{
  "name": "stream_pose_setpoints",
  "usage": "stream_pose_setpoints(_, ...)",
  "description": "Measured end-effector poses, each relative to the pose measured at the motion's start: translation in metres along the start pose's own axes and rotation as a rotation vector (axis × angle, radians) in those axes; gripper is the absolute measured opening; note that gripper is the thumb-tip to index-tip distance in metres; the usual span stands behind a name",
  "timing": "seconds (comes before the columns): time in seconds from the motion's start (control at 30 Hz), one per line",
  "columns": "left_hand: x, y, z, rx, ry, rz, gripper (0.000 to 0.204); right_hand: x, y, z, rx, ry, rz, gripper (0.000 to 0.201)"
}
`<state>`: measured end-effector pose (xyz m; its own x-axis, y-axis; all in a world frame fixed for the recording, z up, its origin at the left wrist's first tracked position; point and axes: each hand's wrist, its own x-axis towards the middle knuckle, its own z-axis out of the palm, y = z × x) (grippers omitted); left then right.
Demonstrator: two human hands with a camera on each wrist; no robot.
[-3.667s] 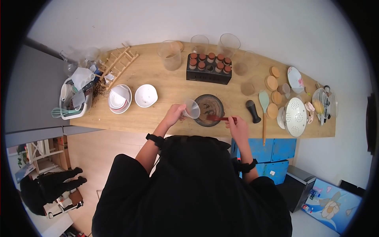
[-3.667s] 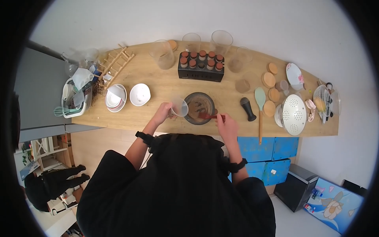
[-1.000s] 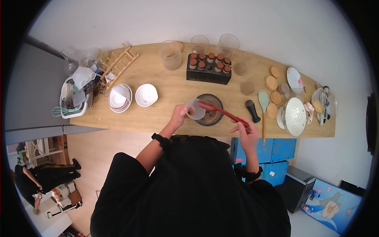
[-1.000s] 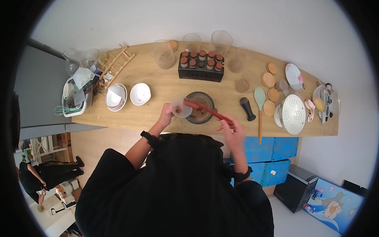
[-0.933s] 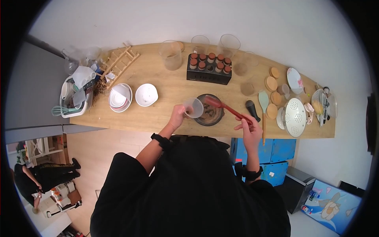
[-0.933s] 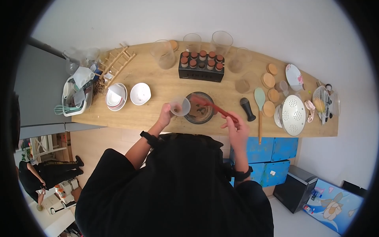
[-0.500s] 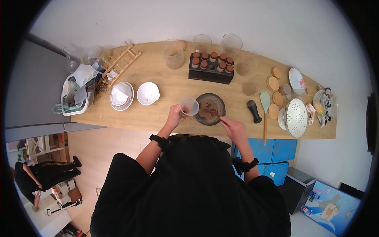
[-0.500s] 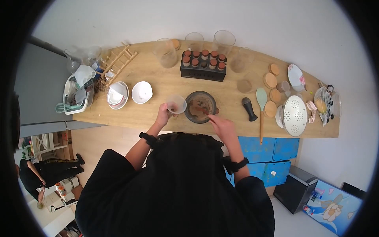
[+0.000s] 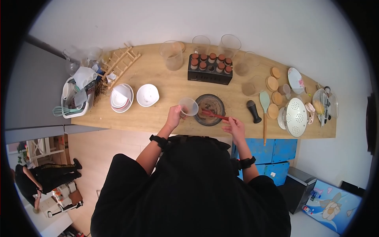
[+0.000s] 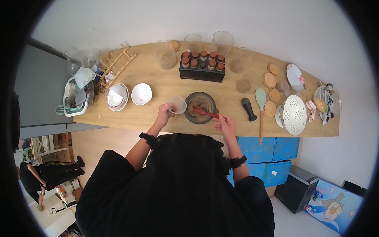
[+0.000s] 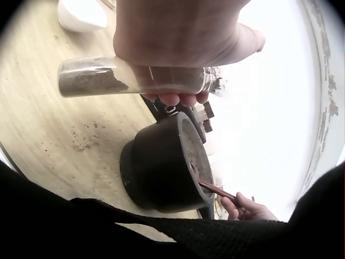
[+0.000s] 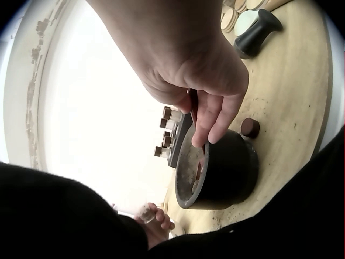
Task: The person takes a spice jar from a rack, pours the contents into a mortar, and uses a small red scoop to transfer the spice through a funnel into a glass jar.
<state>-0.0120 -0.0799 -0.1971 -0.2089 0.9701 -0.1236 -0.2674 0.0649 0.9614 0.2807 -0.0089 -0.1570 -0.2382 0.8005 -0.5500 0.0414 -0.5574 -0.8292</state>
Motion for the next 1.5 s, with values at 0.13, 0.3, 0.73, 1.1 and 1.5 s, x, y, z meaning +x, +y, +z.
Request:
stream_pose_setpoints(0.13,0.001,-0.004,-0.004,0.154,0.006,0.014,0.063,-0.007,-0.008,-0.008,0.130,-0.028,0.031,0.032)
stream_pose_setpoints(0.3,0.000,0.004,0.000,0.355,-0.002,0.030,0.062,-0.027,-0.036,-0.009,0.117,-0.012,-0.111,0.029)
stream_pose_setpoints(0.73,0.008,0.004,0.014,0.143,-0.070,0.130,0.065,-0.078,-0.096,0.026,-0.471,0.084,-0.681,0.018)
stream_pose_setpoints(1.1,0.003,0.006,0.009,0.017,-0.005,0.060,0.063,0.003,-0.027,0.023,-0.431,0.100,-0.207,0.026)
stream_pose_setpoints(1.5,0.001,0.003,-0.001,0.149,0.026,0.041,0.065,0.005,-0.011,-0.001,0.056,0.000,-0.034,0.031)
